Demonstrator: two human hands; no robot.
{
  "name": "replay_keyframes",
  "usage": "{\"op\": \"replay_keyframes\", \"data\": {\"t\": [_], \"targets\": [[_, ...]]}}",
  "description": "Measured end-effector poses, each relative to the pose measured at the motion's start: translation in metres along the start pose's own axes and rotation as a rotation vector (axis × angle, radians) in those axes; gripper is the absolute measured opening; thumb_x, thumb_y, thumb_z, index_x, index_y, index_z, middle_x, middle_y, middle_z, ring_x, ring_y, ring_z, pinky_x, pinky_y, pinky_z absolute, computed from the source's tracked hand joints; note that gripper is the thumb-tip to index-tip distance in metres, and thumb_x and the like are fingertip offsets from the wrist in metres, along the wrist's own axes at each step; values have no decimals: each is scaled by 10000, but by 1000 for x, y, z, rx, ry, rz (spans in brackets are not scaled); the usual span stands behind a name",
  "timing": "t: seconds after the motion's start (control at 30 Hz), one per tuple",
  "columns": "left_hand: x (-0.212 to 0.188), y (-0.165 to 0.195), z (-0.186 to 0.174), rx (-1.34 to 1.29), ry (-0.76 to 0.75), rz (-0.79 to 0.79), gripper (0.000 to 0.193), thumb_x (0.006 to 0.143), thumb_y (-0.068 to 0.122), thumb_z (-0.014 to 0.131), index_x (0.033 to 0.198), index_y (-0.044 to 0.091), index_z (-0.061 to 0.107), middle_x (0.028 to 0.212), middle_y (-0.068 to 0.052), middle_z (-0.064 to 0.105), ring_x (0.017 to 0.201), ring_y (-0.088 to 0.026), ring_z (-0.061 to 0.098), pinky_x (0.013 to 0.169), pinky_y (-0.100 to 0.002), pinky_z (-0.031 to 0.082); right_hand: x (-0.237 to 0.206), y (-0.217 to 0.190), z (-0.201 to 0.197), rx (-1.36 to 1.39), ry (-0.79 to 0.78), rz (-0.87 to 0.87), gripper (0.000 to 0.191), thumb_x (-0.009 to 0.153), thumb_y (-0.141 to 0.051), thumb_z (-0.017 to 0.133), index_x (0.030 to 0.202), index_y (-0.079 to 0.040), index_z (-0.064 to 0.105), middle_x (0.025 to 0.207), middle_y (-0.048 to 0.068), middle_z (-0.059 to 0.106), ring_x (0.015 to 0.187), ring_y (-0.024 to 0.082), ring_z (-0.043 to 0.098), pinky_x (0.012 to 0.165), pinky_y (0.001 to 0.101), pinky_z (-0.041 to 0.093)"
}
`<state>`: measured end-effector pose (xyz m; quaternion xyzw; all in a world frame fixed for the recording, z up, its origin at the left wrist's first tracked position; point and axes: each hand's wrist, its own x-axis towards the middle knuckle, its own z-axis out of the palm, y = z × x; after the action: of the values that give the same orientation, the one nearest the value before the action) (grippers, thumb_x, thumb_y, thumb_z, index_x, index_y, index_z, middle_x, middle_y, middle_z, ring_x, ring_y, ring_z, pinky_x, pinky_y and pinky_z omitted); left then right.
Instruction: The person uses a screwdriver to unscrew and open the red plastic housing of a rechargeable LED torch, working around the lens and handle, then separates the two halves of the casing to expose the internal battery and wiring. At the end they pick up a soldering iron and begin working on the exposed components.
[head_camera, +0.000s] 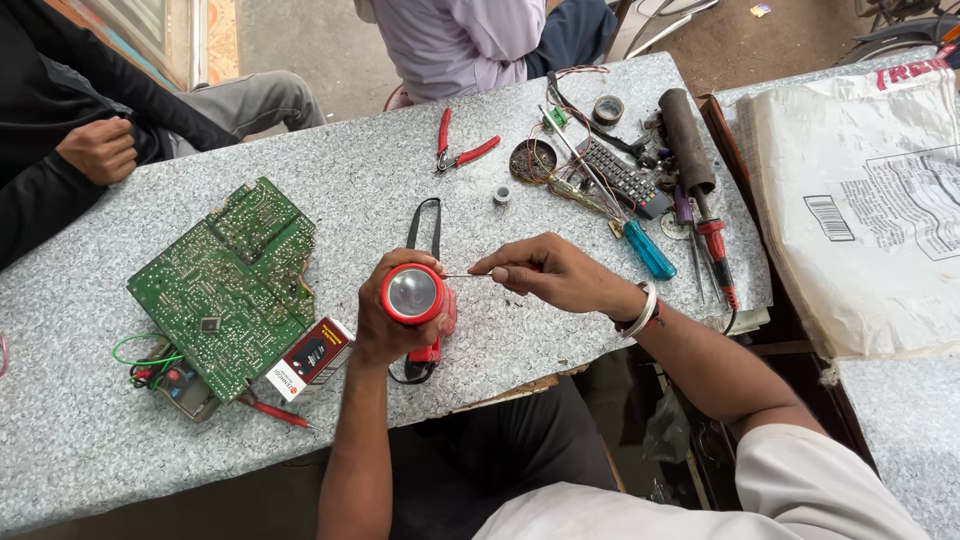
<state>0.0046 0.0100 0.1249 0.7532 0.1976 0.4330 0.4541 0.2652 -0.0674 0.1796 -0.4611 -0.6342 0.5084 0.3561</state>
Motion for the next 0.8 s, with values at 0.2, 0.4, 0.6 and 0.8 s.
{"op": "replay_keyframes", "data": {"t": [0.2, 0.4, 0.6, 0.8], "targets": [[1, 2, 0, -11, -6, -26, 537, 687, 86, 802, 1189, 37, 620, 1121, -78, 685, 1036, -176, 716, 919, -324, 601, 7, 1, -7, 136, -64, 47, 329, 1049, -248, 607, 1273, -49, 742, 699, -52, 533, 616, 31, 413, 530, 243, 366], [2, 3, -2, -5, -19, -45, 529, 709, 96, 806, 1201, 45, 619, 1097, -72, 718, 1033, -168, 735, 932, -320, 607, 11, 0, -19, 270, -154, 142, 338, 1048, -253, 588, 1277, -54, 736, 669, -59, 522, 512, 14, 344, 420, 217, 268], [1, 4, 0, -21, -17, -59, 531, 709, 113, 819, 1196, 51, 617, 1075, -66, 723, 992, -156, 740, 904, -307, 616, 11, 2, -11, 326, -130, 149, 349, 1048, -251, 582, 1295, -49, 722, 696, -58, 538, 520, 13, 346, 427, 214, 257], [1, 4, -4, -23, -17, 15, 543, 716, 110, 829, 1207, 49, 605, 1074, -72, 707, 1000, -165, 721, 916, -308, 604, 11, 0, -10, 273, -122, 125, 345, 1054, -249, 577, 1298, -50, 721, 673, -59, 526, 519, 23, 352, 434, 226, 276]]}}
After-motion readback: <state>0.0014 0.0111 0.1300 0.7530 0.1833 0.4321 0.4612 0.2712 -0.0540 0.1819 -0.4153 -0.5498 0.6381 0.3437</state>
